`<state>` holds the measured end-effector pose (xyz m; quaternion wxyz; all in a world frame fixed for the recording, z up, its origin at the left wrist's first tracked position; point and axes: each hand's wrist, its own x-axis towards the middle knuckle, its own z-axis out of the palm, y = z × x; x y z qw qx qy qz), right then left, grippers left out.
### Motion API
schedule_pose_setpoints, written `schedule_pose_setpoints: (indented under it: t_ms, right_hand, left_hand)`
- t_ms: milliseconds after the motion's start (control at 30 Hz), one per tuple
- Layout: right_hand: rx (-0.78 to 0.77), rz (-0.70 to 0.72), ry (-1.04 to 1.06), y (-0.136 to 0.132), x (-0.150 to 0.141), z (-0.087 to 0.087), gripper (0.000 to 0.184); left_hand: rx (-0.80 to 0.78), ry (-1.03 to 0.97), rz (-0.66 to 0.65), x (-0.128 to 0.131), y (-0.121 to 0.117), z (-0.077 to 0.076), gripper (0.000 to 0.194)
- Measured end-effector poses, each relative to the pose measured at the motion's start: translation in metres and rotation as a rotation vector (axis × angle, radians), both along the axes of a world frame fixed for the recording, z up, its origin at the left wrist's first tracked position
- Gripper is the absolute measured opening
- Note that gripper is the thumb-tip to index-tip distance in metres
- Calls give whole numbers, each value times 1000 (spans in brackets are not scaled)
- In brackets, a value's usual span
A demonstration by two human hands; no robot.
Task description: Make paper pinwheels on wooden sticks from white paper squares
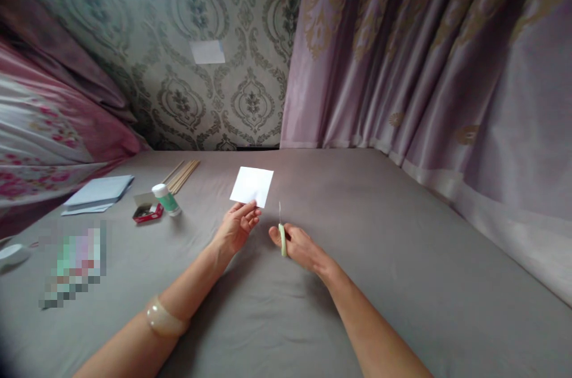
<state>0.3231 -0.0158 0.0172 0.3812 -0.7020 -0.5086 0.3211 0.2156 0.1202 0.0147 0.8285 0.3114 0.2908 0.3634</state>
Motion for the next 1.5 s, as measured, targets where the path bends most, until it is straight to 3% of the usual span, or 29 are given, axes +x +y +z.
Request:
schedule_pose_setpoints:
  t_ms: [133, 500, 733, 1000, 1500]
  right_hand:
    - [-70, 56, -64, 0, 0, -3, 62]
    - [-32, 206, -156, -2, -3, -8, 61]
    - [-68, 151, -89, -3, -3, -6, 59]
    - [-95, 165, -98, -5, -5, 0, 57]
    - [-90, 137, -51, -5, -2, -7, 52]
  left_hand:
    - [34, 25, -18, -1, 3, -6, 26]
    - [-19, 15, -90, -2, -6, 12, 12]
    - [97, 80, -118, -2, -9, 11, 4]
    - [61, 160, -173, -3, -5, 14, 5]
    - [105, 204, -168, -4, -6, 13, 12]
